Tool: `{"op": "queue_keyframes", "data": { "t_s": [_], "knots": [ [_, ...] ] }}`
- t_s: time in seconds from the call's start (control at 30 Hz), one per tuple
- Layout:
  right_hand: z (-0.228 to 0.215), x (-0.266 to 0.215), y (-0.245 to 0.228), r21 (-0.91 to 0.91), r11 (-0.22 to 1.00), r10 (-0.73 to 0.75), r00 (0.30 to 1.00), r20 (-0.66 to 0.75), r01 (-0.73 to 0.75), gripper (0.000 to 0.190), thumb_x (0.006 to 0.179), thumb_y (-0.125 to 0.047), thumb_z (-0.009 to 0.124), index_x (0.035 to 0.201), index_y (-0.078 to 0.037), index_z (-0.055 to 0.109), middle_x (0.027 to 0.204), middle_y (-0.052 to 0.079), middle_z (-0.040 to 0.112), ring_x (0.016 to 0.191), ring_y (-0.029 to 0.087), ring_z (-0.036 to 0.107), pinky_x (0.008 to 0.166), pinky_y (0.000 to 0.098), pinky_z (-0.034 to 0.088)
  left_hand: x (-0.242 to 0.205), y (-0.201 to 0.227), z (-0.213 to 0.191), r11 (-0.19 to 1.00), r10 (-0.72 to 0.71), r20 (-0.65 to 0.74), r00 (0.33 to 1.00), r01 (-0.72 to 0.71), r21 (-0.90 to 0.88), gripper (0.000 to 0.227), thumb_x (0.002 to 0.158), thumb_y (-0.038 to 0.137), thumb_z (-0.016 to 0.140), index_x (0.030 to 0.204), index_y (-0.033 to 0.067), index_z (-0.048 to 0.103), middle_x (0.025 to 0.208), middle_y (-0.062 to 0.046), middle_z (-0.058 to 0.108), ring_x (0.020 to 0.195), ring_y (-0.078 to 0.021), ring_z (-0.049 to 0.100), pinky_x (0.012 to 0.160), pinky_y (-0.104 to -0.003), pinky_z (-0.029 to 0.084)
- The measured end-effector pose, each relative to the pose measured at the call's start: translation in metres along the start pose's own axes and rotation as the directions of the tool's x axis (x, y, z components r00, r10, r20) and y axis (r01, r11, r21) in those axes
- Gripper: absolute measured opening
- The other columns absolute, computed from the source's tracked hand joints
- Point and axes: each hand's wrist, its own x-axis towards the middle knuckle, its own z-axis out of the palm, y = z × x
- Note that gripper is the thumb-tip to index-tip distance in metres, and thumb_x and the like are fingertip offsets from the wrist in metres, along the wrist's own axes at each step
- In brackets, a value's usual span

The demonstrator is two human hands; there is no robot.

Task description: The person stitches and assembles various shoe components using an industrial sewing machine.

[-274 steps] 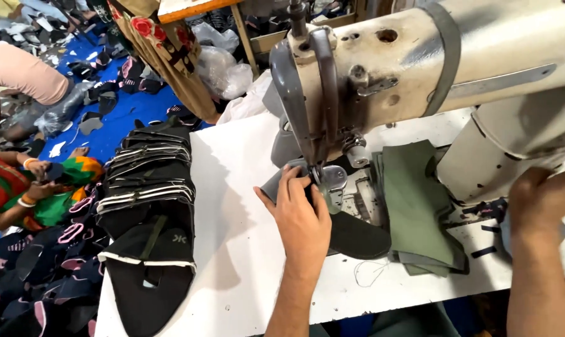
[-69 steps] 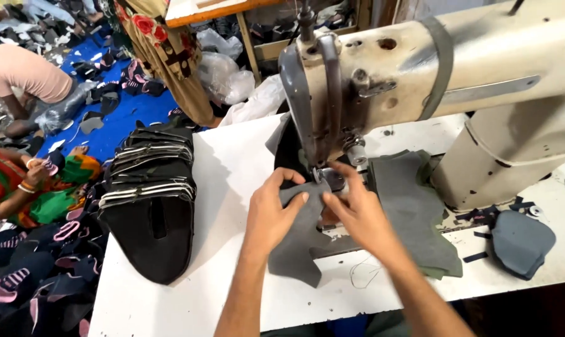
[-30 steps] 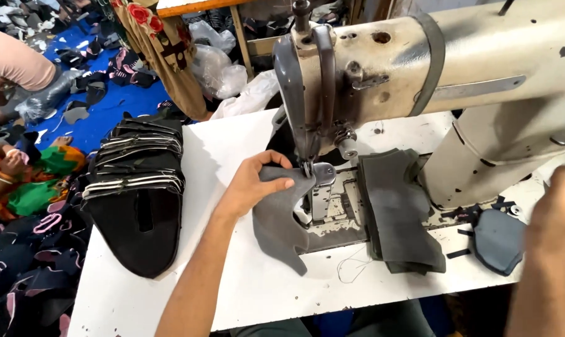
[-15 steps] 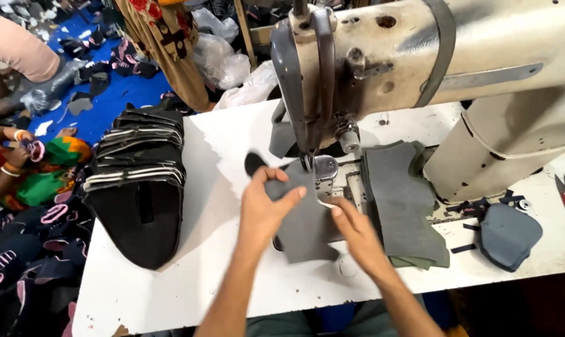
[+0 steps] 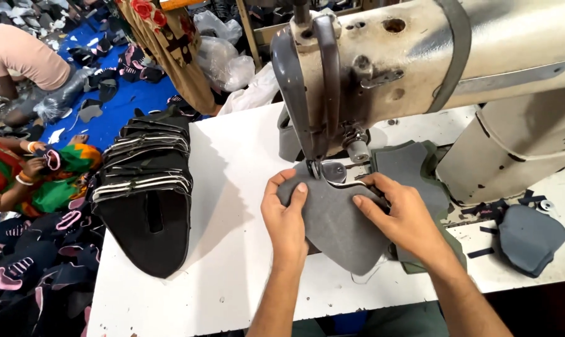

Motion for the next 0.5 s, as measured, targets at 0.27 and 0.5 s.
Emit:
{"op": "queue_keyframes", "data": {
  "t_s": [0.27,0.5],
  "knots": [
    [0.031,-0.021,0.002,-0.005,1.0,0.017,0.999,-0.033,-0.017,0.042,0.085,-0.027,0.074,0.118,-0.002,0.063,0.066,0.015,0.064,0.055,0.023,0.059,0.053,0.036,0.047,0.049,0.01,-0.019,0.899,0.098,0.238,0.966,-0.188,0.396,0.033,0.091,0.014,0.075,0.119,-0.0025,0.067,0.107,-0.01,0.072,0.098,-0.0175,0.064,0.091,-0.029,0.052],
    [0.046,-0.034,0.04,0.387,0.92,0.016,0.994,0.109,-0.057,0.048,0.094,-0.034,0.057,0.126,0.001,0.06,0.07,0.007,0.067,0.063,0.016,0.062,0.058,0.0331,0.051,-0.057,0.024,-0.03,0.014,0.487,0.673,0.557,-0.775,0.631,0.057,0.083,0.032,0.079,0.132,0.0084,0.061,0.143,-0.017,0.053,0.138,-0.0361,0.045,0.113,-0.059,0.032]
  ]
}}
